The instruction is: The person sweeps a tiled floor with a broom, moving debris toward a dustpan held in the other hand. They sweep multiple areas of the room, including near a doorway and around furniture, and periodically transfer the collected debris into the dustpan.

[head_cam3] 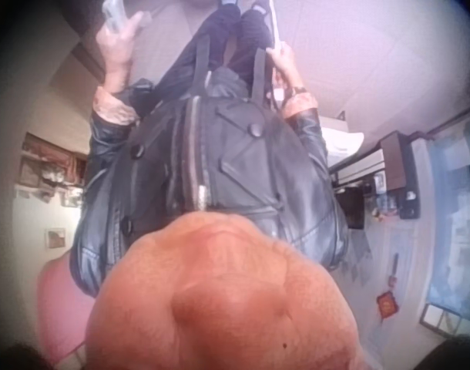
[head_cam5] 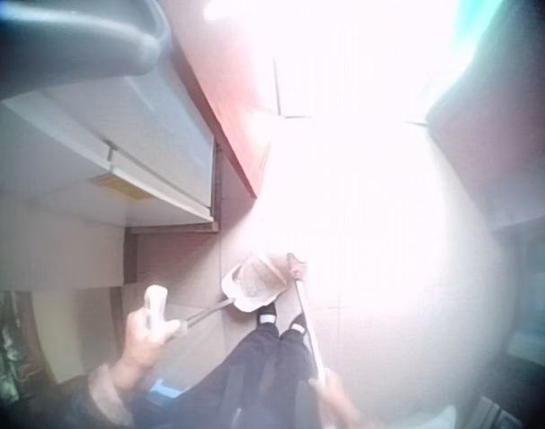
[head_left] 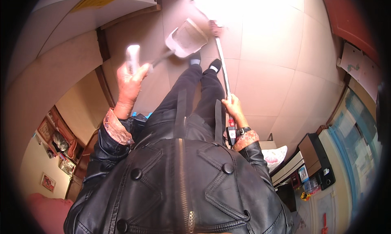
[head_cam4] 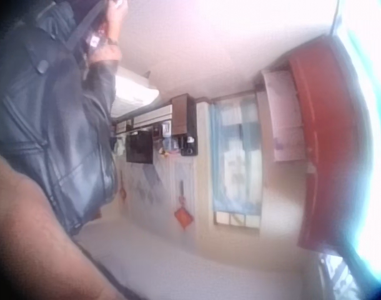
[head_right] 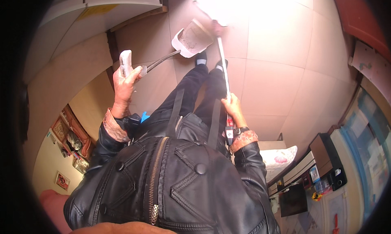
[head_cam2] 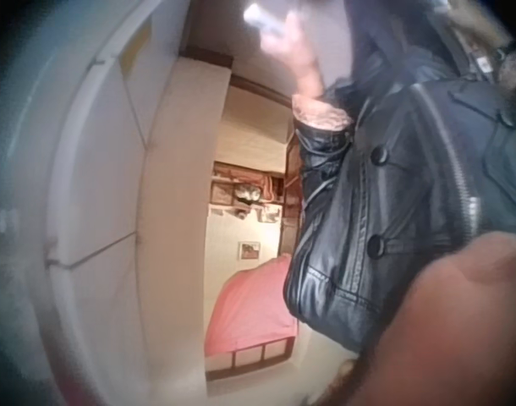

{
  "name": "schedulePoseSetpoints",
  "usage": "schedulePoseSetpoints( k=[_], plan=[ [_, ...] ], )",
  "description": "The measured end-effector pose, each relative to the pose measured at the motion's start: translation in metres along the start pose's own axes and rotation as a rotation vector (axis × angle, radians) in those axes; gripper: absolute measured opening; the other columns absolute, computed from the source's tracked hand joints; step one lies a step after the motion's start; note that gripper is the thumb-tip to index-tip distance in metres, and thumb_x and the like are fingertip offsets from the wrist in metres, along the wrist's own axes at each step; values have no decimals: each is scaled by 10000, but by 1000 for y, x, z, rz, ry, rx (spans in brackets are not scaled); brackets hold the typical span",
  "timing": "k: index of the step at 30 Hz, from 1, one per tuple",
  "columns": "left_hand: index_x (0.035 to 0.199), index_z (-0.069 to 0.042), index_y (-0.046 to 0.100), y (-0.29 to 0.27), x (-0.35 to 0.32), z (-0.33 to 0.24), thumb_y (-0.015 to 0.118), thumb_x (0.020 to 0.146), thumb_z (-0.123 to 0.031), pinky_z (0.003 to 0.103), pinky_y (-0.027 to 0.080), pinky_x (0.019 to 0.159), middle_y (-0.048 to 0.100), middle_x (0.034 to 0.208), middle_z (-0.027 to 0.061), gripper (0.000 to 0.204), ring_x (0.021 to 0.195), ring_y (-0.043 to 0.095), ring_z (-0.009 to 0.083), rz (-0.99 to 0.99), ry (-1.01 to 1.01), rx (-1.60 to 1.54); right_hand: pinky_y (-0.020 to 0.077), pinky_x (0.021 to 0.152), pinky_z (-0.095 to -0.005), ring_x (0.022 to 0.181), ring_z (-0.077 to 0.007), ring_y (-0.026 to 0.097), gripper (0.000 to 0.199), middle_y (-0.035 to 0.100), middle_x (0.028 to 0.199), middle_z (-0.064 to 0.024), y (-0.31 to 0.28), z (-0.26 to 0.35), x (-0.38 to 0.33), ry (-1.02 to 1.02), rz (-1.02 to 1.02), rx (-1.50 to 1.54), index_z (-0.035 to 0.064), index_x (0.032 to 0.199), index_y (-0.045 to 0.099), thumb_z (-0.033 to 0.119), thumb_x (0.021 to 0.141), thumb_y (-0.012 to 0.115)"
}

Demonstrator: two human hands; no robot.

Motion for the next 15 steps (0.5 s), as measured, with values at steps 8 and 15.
schedulePoseSetpoints(
  k=[8,15],
  plan=[
    [745,-9,566,60,-32,17,657,709,-200,229,416,525,547,624,21,215,548,502,86,-32,24,10,389,350,-280,376,-137,485,84,489,520,-36,3,-74,48,178,26,205,8,713,497,70,730,551],
    [752,-22,559,161,-118,60,673,699,-220,224,428,552,551,644,21,234,572,511,88,-58,8,43,372,375,-241,402,-111,455,65,491,564,-31,-37,-205,-15,131,437,126,32,809,473,55,756,502]
  ],
)
Point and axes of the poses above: each hand's wrist, its own x-axis towards the middle knuckle, its own y-axis out of the palm, z = x × y, the point moved 6 cm from there along x, towards the middle knuckle
